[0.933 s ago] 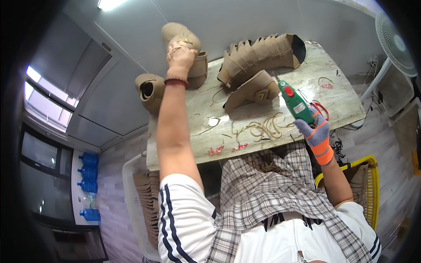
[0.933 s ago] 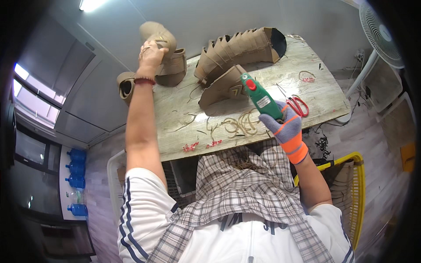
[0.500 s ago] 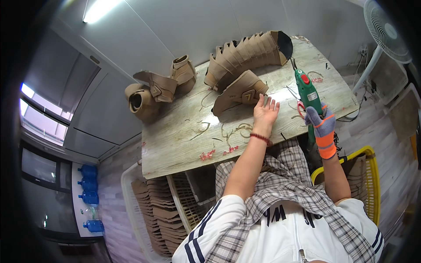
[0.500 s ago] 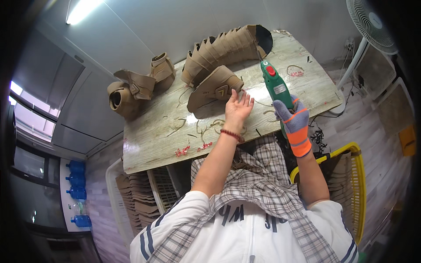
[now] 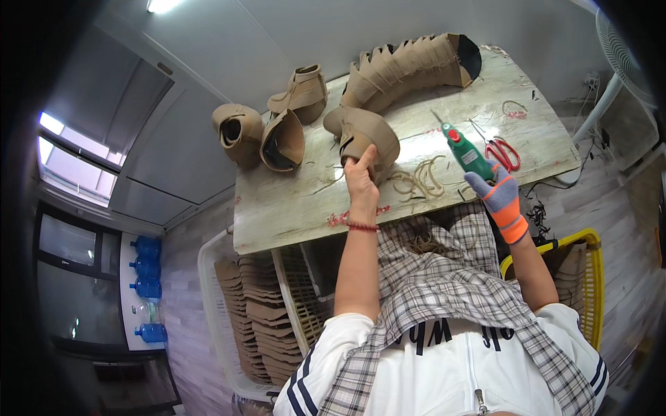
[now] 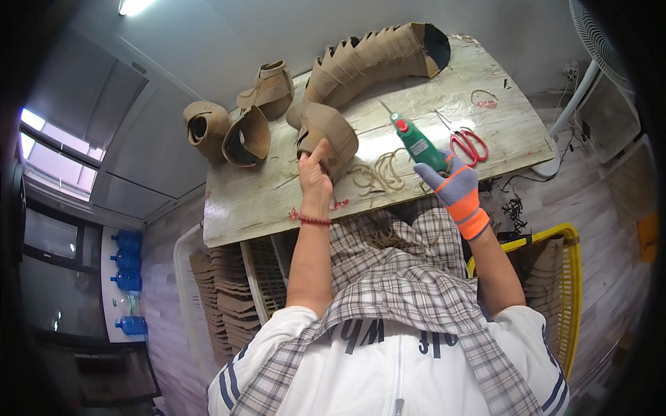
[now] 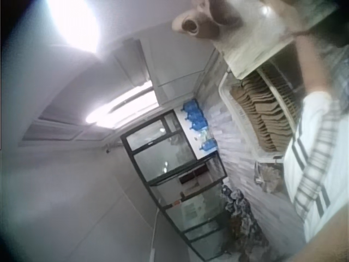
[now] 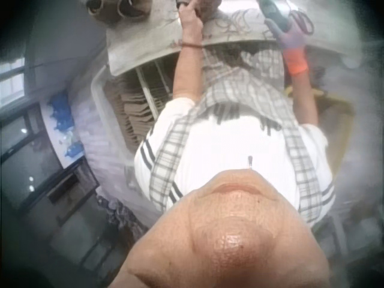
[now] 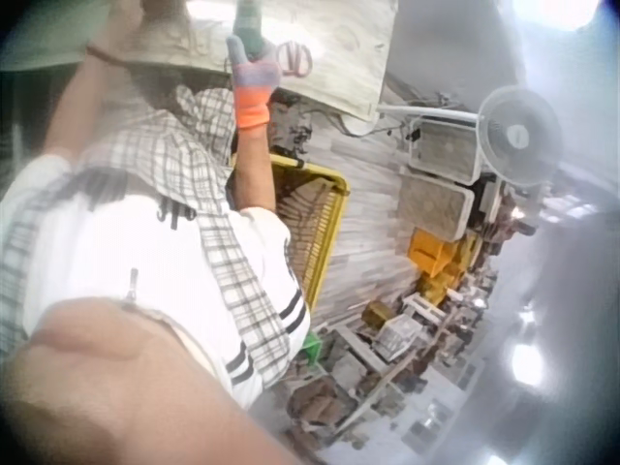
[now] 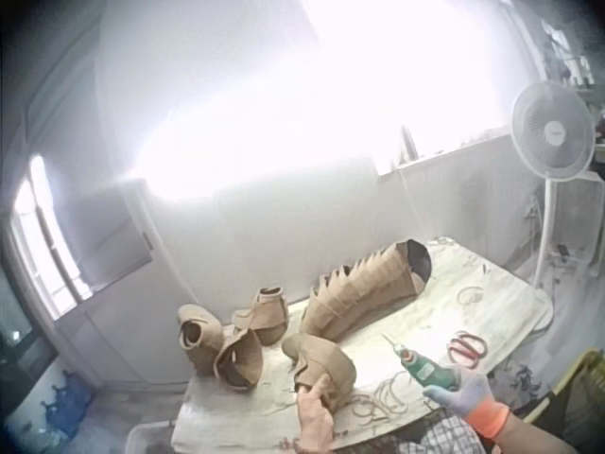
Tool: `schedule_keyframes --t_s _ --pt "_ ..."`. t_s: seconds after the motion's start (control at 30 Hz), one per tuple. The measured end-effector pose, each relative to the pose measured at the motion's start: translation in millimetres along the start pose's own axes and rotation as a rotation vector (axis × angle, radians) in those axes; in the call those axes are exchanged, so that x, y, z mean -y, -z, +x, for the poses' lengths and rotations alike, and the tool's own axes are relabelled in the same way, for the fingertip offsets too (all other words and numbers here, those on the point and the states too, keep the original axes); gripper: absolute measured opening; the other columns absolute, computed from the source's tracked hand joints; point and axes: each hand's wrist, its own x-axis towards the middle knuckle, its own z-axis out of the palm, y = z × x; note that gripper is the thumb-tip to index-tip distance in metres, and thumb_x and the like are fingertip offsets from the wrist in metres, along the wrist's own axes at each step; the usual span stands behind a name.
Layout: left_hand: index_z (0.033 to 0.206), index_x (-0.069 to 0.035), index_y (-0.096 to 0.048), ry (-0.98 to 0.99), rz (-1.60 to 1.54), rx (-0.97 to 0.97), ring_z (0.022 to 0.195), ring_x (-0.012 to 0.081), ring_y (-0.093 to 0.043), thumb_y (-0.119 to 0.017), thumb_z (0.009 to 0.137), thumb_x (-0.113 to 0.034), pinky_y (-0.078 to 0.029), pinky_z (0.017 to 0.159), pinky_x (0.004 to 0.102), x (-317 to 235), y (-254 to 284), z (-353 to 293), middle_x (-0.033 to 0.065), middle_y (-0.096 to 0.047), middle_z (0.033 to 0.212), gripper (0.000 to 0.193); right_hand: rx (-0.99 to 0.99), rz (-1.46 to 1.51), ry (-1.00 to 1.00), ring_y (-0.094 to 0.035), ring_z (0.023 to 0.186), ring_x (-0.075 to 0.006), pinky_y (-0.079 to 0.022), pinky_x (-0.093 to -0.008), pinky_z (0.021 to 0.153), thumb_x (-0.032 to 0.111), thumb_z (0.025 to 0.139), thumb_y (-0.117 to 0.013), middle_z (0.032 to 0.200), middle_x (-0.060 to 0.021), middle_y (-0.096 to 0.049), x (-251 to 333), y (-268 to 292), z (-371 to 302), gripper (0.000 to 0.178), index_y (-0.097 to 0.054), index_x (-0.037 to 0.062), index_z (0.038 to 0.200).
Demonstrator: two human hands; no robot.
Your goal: The person trims the edges of shoe uppers using scissors and a rotary tool. They handle multiple uppers one at a time, placing finished pieces on the table and moving baskets of materials to access more items.
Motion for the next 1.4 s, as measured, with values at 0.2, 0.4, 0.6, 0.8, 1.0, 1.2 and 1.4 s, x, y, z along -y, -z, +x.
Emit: schedule_keyframes --t_s 0.2,0.4,0.6,0.8,1.0,1.2,1.4 --pt "0.121 -0.003 -0.056 0.067 -0.235 0.139 0.107 0.022 -0.06 -0.064 0.09 -0.013 -0.049 0.093 0.0402 -23.2 16.7 -9.9 0.0058 -0.063 0.117 0.034 0.046 -0.253 0.083 -0.066 0.068 -0.0127 -0.052 -0.0264 0.061 0.04 0.073 -0.08 0.082 -0.0107 -0.07 -2.4 -21.3 -17.1 0.054 -0.064 0.0008 0.107" --pt "0.123 0.001 -0.055 0.029 -0.313 0.181 0.11 0.0239 -0.059 -0.061 0.09 -0.008 -0.049 0.096 0.041 -52.2 23.1 -32.3 0.011 -0.062 0.119 0.034 0.112 -0.16 0.154 -0.066 0.067 -0.0127 -0.053 -0.0264 0.062 0.038 0.073 -0.081 0.082 -0.0115 -0.07 5.6 -31.9 -29.1 0.056 -0.064 0.0003 0.109" --pt "0.122 0.001 -0.055 -0.126 -0.258 0.203 0.106 0.0223 -0.062 -0.058 0.09 0.0 -0.052 0.092 0.0366 -55.3 18.6 -43.9 0.0106 -0.063 0.117 0.032 0.19 0.001 0.135 -0.065 0.069 -0.0095 -0.053 -0.0249 0.063 0.034 0.073 -0.081 0.083 -0.0099 -0.07 19.5 -40.9 -38.4 0.053 -0.063 -0.0008 0.109" --pt "0.12 -0.003 -0.058 -0.204 -0.189 0.218 0.104 0.0201 -0.063 -0.059 0.089 0.002 -0.054 0.09 0.0346 -52.2 14.8 -48.3 0.0095 -0.064 0.115 0.032 0.188 0.023 0.076 -0.064 0.072 -0.0091 -0.052 -0.0245 0.065 0.033 0.074 -0.081 0.084 -0.009 -0.07 25.6 -42.1 -36.0 0.052 -0.063 -0.001 0.11" --pt "0.12 -0.003 -0.057 -0.138 -0.267 0.214 0.104 0.0171 -0.062 -0.062 0.087 0.004 -0.052 0.091 0.0305 -50.7 13.0 -50.8 0.008 -0.064 0.116 0.035 0.263 0.018 0.005 -0.06 0.079 -0.0062 -0.05 -0.0231 0.069 0.026 0.078 -0.079 0.091 -0.0058 -0.069 35.5 -34.5 -35.0 0.046 -0.062 -0.0018 0.112" --pt "0.121 -0.003 -0.059 -0.162 -0.149 0.255 0.102 0.0179 -0.063 -0.06 0.087 0.004 -0.053 0.089 0.0323 -43.1 10.3 -55.8 0.0076 -0.065 0.114 0.034 0.249 0.095 -0.01 -0.057 0.075 -0.0059 -0.048 -0.0226 0.066 0.025 0.079 -0.078 0.086 -0.0028 -0.066 35.3 -36.2 -33.3 0.045 -0.061 -0.0023 0.111" --pt "0.11 -0.001 -0.065 -0.26 0.111 0.217 0.093 0.0097 -0.062 -0.066 0.086 0.001 -0.049 0.083 0.0246 -25.6 7.9 -63.8 0.0033 -0.068 0.103 0.024 0.235 0.183 -0.084 -0.051 0.066 -0.0033 -0.043 -0.0195 0.059 0.024 0.081 -0.077 0.076 0.0017 -0.061 36.6 -35.6 -21.6 0.04 -0.061 -0.0023 0.107"
